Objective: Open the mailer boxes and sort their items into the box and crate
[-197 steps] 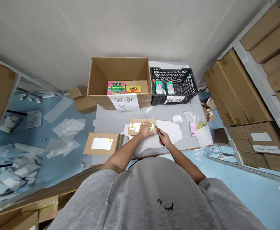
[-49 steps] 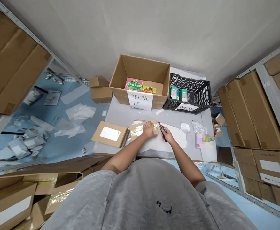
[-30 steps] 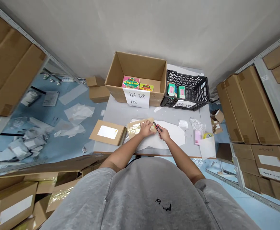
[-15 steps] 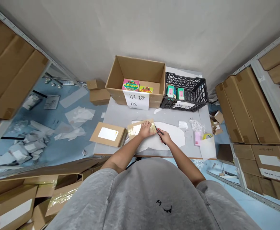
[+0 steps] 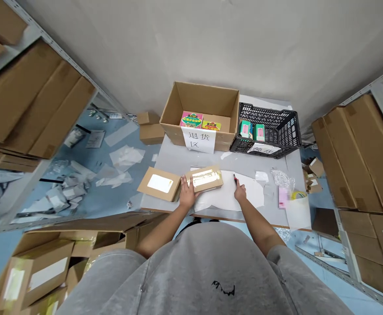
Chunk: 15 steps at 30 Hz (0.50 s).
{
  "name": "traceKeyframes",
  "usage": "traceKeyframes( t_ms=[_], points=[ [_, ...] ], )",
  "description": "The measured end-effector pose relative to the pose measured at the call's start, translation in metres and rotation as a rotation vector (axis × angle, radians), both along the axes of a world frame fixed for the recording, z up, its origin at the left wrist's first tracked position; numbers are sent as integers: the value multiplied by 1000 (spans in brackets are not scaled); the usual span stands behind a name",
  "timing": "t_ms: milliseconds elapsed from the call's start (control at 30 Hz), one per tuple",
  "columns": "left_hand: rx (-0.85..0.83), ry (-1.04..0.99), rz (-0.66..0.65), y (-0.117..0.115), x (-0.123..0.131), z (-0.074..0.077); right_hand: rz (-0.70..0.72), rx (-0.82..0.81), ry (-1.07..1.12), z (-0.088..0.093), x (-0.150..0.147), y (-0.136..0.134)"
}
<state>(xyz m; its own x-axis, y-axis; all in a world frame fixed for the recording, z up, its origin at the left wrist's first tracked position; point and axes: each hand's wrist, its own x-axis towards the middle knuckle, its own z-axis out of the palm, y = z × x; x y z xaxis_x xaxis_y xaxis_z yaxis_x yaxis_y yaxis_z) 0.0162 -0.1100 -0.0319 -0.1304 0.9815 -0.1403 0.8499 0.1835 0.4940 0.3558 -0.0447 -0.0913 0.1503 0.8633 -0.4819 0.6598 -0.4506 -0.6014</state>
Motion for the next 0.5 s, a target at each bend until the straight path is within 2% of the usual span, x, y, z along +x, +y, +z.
traceKeyframes(
  t_ms=[67,133,200,300,400,500],
  points=[
    [-26,-9,-18,1,-1,-3,-1,-12,-60,-2,-4,-3],
    [-36,-28,-54,8,-1,-5,29,58,-122,3,-12,-4],
    [-34,-71,-104,17,-2,-7,118,170,-108,15,-23,-2],
    [-24,-201,-127,27,-4,-10,311,304,45,40,-42,3],
    [-3,-404,-24,32,-4,-17,429,312,106,61,-55,4],
    [15,-591,152,38,0,-24,403,271,105,68,-60,2]
  ],
)
